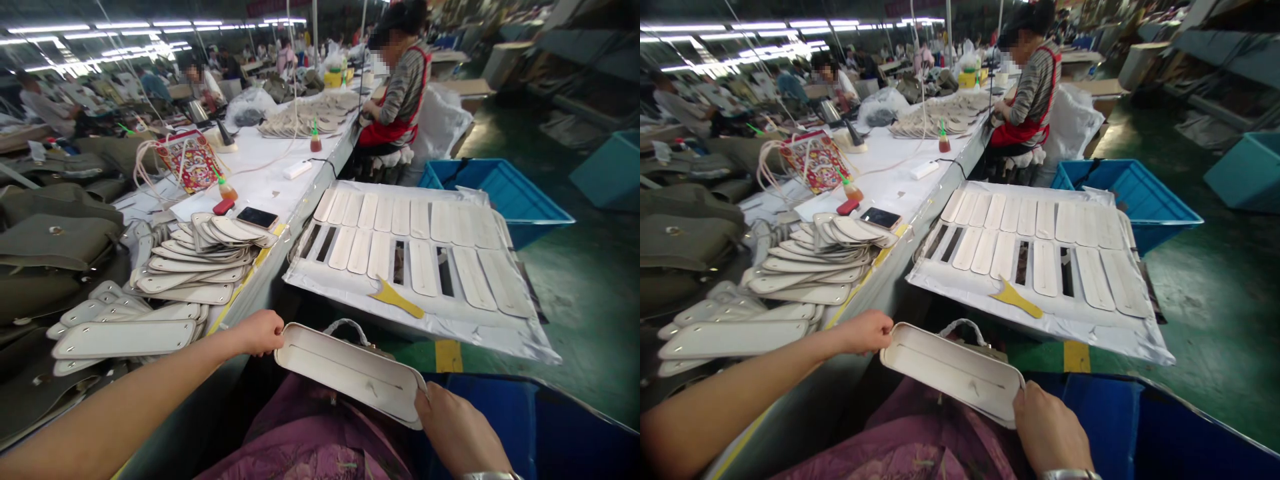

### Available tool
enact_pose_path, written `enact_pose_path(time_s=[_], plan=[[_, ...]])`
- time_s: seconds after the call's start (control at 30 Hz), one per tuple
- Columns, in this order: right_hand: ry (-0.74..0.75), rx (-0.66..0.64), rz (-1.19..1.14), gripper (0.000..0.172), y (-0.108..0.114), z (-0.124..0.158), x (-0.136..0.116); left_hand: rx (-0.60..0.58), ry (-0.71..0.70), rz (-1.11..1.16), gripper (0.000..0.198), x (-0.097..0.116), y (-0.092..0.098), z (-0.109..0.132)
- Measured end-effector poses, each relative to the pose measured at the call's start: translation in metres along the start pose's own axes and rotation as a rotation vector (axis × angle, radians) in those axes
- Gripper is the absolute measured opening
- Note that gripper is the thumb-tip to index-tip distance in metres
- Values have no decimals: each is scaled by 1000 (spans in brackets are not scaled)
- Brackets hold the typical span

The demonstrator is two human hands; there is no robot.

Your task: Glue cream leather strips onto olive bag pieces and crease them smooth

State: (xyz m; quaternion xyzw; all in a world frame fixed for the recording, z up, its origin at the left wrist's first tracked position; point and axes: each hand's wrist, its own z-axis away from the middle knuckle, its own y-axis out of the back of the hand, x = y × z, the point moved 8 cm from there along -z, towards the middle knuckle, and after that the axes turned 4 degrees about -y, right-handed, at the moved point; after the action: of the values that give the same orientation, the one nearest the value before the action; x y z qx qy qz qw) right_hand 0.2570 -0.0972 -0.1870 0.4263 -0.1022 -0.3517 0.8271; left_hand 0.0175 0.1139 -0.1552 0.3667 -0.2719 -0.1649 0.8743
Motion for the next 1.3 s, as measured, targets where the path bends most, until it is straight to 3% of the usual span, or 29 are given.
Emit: enact_pose_path(time_s=[0.07, 0.2, 0.3, 0.4, 0.53, 0.8, 1.03, 1.2, 1.3], plan=[[-15, 1, 28, 33, 2, 0, -1, -31, 16, 30, 12, -3, -4, 0], [-17, 14, 77, 30, 4, 2, -5, 25, -5, 63, 10, -3, -1, -3], [5, 15, 71, 29, 3, 2, -5, -37, -35, 160, 13, -8, -9, -4], [23, 17, 43, 31, 1, 0, -3, -117, -75, 279, 24, -17, -21, -4], [20, 8, 19, 32, -1, -1, -1, -112, -142, 327, 42, -22, -24, -2], [43, 7, 25, 30, 1, -2, -4, -41, -232, 102, 16, -4, -5, -3], [30, 8, 39, 31, 3, 0, -7, -120, -239, 18, 20, -4, -10, 0], [13, 15, 94, 29, 5, 3, -8, 19, -190, -77, 16, 3, -1, -1], [8, 0, 74, 30, 5, 3, -7, 27, -178, -81, 15, 3, 0, -3]])
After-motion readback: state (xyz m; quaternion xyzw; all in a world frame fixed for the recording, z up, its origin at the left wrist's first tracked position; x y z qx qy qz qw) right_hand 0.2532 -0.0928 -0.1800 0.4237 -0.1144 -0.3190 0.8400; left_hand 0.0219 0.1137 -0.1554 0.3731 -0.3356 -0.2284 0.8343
